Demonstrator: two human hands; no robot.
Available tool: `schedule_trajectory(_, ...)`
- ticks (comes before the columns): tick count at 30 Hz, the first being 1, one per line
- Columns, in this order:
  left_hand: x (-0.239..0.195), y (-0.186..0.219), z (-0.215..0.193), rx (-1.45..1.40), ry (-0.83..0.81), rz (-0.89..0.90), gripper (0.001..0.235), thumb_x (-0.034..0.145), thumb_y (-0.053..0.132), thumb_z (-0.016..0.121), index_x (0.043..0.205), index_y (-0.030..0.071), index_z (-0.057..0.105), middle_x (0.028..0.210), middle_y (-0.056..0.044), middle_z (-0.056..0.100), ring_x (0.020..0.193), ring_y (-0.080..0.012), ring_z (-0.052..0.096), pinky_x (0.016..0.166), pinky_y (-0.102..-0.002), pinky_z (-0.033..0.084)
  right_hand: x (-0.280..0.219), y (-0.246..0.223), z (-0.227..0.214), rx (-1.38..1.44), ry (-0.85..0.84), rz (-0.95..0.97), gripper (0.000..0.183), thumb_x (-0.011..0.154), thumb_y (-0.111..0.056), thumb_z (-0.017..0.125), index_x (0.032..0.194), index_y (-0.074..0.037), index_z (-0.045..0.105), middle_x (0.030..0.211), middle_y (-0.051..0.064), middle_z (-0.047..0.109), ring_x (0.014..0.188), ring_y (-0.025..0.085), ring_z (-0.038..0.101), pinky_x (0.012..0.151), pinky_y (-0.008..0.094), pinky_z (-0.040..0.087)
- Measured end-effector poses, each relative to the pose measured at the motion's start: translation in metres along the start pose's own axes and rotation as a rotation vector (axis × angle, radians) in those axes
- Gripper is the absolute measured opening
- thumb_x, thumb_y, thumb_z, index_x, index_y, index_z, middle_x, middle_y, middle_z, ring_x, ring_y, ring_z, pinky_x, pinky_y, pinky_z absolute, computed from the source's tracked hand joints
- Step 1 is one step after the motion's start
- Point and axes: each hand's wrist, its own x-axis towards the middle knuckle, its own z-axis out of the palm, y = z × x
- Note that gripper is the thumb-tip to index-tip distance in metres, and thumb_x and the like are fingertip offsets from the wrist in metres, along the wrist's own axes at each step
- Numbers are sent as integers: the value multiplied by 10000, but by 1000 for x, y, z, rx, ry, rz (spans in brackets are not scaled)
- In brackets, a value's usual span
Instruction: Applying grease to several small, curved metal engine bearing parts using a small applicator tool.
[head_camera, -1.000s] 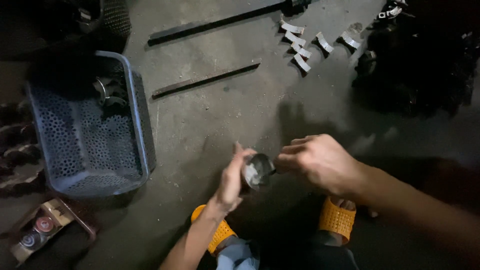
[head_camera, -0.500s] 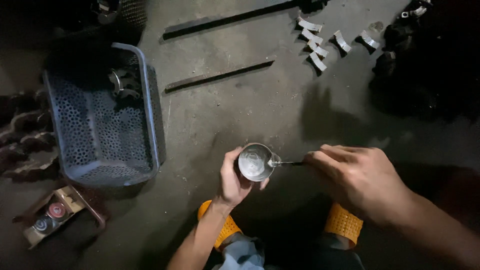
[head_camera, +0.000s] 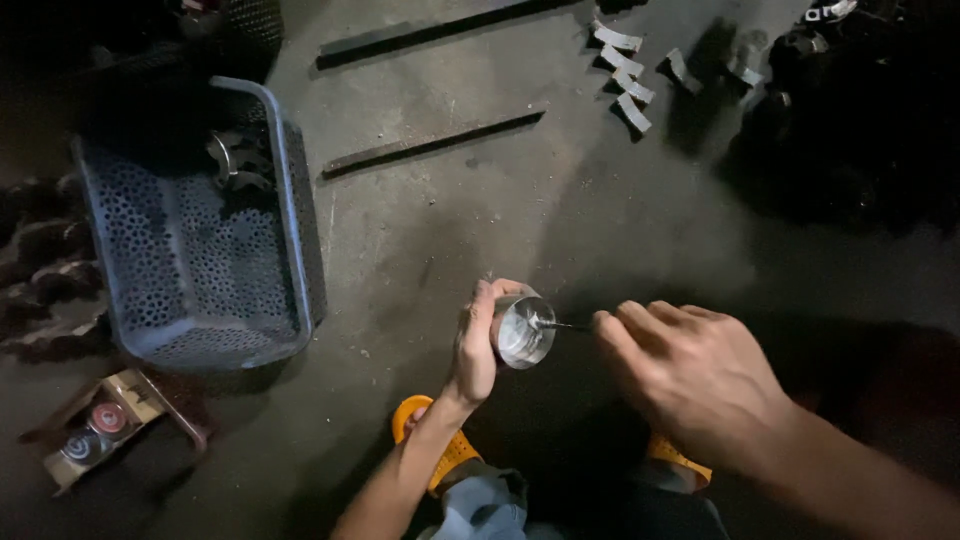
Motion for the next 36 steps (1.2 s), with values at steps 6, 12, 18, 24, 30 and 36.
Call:
schedule_trajectory(6, -5, 17, 8, 124, -22, -22, 604, 1059, 410, 228, 1072, -5, 667, 950, -95, 742, 783, -156, 644, 733, -298, 525, 18, -9, 0, -104, -95, -52, 526, 785, -142, 661, 1277, 32, 591, 1113, 173, 652, 689, 206, 664, 520, 313, 582)
schedule_trajectory(12, -10, 16, 7, 148, -5, 330, 540, 1009, 364, 298, 1139, -41, 630, 796, -77, 700, 508, -111, 479, 518, -263, 397, 16, -25, -4, 608, -102, 358, 89, 821, -143, 668, 904, -119, 645, 781, 57, 737, 475, 260, 694, 468, 401, 548)
schedule_trajectory(18, 1, 9, 10, -72, -109, 311, 578, 1023, 517, 262, 1202, 65, 575, 1062, -119, 673, 938, -225, 668, 839, -400, 575, 8, -10, 16, 1701, -285, 591, 307, 917, -174, 715, 706, 35, 795, 535, 84, 631, 433, 147, 451, 452, 312, 343)
schedule_trajectory(24, 25, -44, -17, 16, -36, 247, 702, 834, -47, 681, 1468, 2, 384, 1342, -149, 602, 1205, -255, 600, 1081, -346, 441, -7, 3, 13, 1358, 6, 981, 219, 818, -130, 824, 925, 59, 854, 495, 107, 570, 322, 185, 433, 310, 336, 341)
schedule_trajectory(30, 32, -141, -9, 819, -13, 565, 804, 829, 305, 799, 1497, 56, 427, 1540, -183, 466, 1460, -392, 435, 1257, -613, 220, 10, 11, 22, 1271, 56, 945, 181, 831, -68, 794, 973, 35, 839, 807, 143, 819, 699, 201, 713, 662, 317, 562)
schedule_trajectory(36, 27, -131, -35, 1005, -192, 682, 874, 825, 346, 766, 1515, -27, 381, 1490, -194, 528, 1497, -387, 379, 1220, -760, 138, 20, 12, 48, 993, 98, 968, 209, 805, -63, 827, 1004, 1, 847, 896, 117, 835, 778, 217, 714, 775, 321, 551)
